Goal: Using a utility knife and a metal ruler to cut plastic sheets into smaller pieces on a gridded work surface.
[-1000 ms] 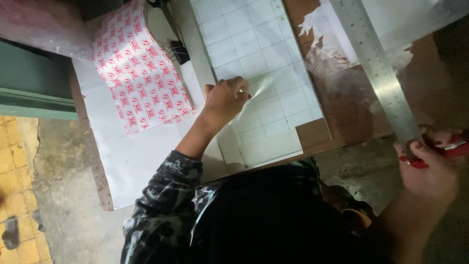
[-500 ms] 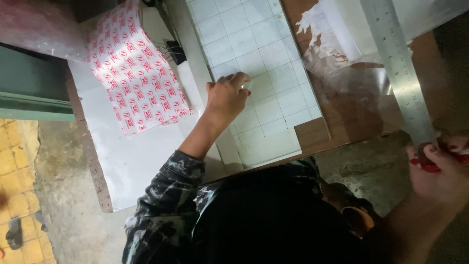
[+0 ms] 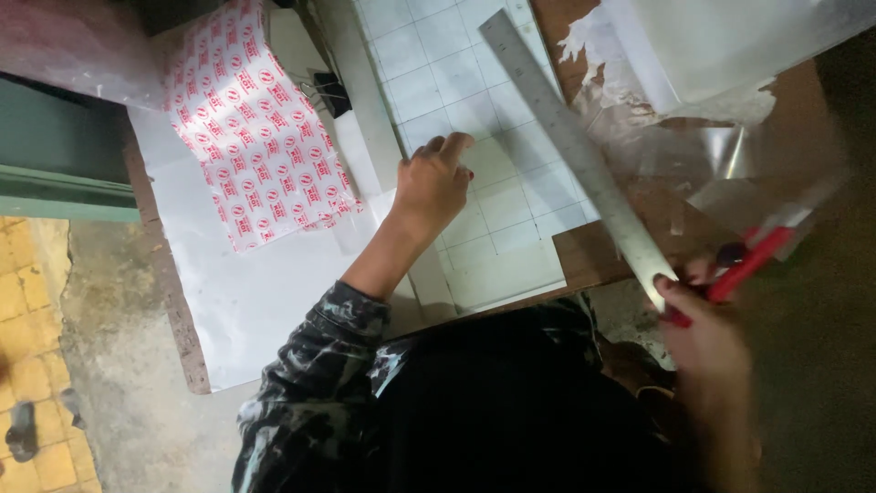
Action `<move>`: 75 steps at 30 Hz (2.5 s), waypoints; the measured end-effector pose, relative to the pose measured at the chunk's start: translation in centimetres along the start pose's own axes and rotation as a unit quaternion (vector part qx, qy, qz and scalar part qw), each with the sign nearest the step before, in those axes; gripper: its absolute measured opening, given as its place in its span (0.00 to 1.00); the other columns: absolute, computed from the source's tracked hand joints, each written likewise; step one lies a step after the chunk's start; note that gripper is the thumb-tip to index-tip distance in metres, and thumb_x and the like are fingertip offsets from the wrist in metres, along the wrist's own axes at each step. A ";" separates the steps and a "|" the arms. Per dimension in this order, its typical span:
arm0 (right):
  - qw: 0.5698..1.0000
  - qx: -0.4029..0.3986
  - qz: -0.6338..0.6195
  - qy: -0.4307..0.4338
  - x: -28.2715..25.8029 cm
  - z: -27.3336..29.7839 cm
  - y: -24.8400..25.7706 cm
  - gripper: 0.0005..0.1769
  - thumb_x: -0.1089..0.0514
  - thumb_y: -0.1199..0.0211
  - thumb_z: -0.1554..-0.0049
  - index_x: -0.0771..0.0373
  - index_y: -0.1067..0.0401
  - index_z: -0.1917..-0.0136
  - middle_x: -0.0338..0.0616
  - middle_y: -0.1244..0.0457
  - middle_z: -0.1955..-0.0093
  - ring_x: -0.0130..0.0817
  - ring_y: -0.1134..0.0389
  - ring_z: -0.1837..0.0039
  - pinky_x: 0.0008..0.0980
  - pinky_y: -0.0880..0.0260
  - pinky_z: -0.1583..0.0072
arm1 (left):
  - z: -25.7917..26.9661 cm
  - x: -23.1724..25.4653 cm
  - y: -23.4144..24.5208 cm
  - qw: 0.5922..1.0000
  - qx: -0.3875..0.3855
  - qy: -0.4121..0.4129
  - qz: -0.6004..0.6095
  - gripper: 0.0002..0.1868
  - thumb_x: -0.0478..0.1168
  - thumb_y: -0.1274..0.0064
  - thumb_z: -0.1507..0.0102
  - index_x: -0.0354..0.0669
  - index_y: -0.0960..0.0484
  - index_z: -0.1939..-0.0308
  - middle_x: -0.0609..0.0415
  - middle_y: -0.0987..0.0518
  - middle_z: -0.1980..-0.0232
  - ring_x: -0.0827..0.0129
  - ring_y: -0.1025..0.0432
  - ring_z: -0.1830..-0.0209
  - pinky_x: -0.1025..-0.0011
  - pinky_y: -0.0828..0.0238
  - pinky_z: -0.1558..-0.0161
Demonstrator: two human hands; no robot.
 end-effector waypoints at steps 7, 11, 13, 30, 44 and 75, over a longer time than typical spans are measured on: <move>0.985 -0.043 -0.157 -0.050 -4.0 0.4 -4.0 0.11 0.66 0.34 0.42 0.62 0.24 0.45 0.45 0.38 0.37 0.35 0.37 0.36 0.30 0.30 0.36 | 1.9 2.8 0.9 0.988 0.076 -0.021 -0.133 0.23 0.39 0.46 0.36 0.52 0.27 0.36 0.51 0.30 0.37 0.52 0.35 0.38 0.51 0.33 0.43; 0.771 0.011 -0.536 -0.344 -0.3 2.8 -9.0 0.12 0.64 0.27 0.47 0.56 0.27 0.52 0.37 0.33 0.47 0.29 0.34 0.51 0.32 0.32 0.51 | 3.8 5.0 1.2 0.973 0.152 -0.122 -0.125 0.23 0.36 0.46 0.32 0.42 0.30 0.33 0.40 0.33 0.30 0.44 0.38 0.27 0.44 0.31 0.35; 0.765 0.029 -0.536 -0.356 -7.0 0.5 -6.0 0.16 0.64 0.26 0.49 0.57 0.32 0.53 0.37 0.35 0.51 0.30 0.34 0.51 0.30 0.36 0.52 | 4.0 4.6 0.4 0.975 0.141 -0.126 -0.115 0.24 0.36 0.47 0.31 0.40 0.32 0.30 0.38 0.37 0.26 0.41 0.42 0.24 0.42 0.34 0.32; 0.842 -0.019 -0.448 -0.301 -5.4 1.6 -8.2 0.23 0.61 0.23 0.49 0.59 0.41 0.58 0.46 0.34 0.48 0.35 0.34 0.43 0.41 0.35 0.40 | 2.8 0.2 -4.7 0.950 0.064 -0.100 -0.290 0.37 0.64 0.72 0.24 0.54 0.59 0.16 0.52 0.61 0.14 0.44 0.67 0.15 0.34 0.72 0.24; 0.865 -0.082 -0.385 -0.310 -4.7 2.0 -8.9 0.23 0.56 0.23 0.47 0.62 0.38 0.55 0.54 0.33 0.49 0.43 0.35 0.45 0.47 0.38 0.41 | 3.0 1.1 -5.3 0.957 0.062 -0.120 -0.257 0.37 0.60 0.69 0.23 0.50 0.59 0.16 0.49 0.61 0.13 0.47 0.66 0.14 0.37 0.67 0.22; 0.871 -0.164 -0.362 -0.288 -8.1 0.6 -8.5 0.22 0.58 0.22 0.49 0.65 0.37 0.57 0.59 0.32 0.48 0.49 0.32 0.41 0.51 0.35 0.38 | 2.8 1.3 -4.3 0.973 0.001 -0.084 -0.215 0.36 0.60 0.69 0.23 0.53 0.58 0.15 0.53 0.64 0.13 0.50 0.71 0.14 0.37 0.76 0.22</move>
Point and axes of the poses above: each hand's wrist, its own z-axis away from the middle knuckle, its own y-axis out of the back of the hand, x = y × z, the point moved 6 cm from there along -z, towards the middle knuckle
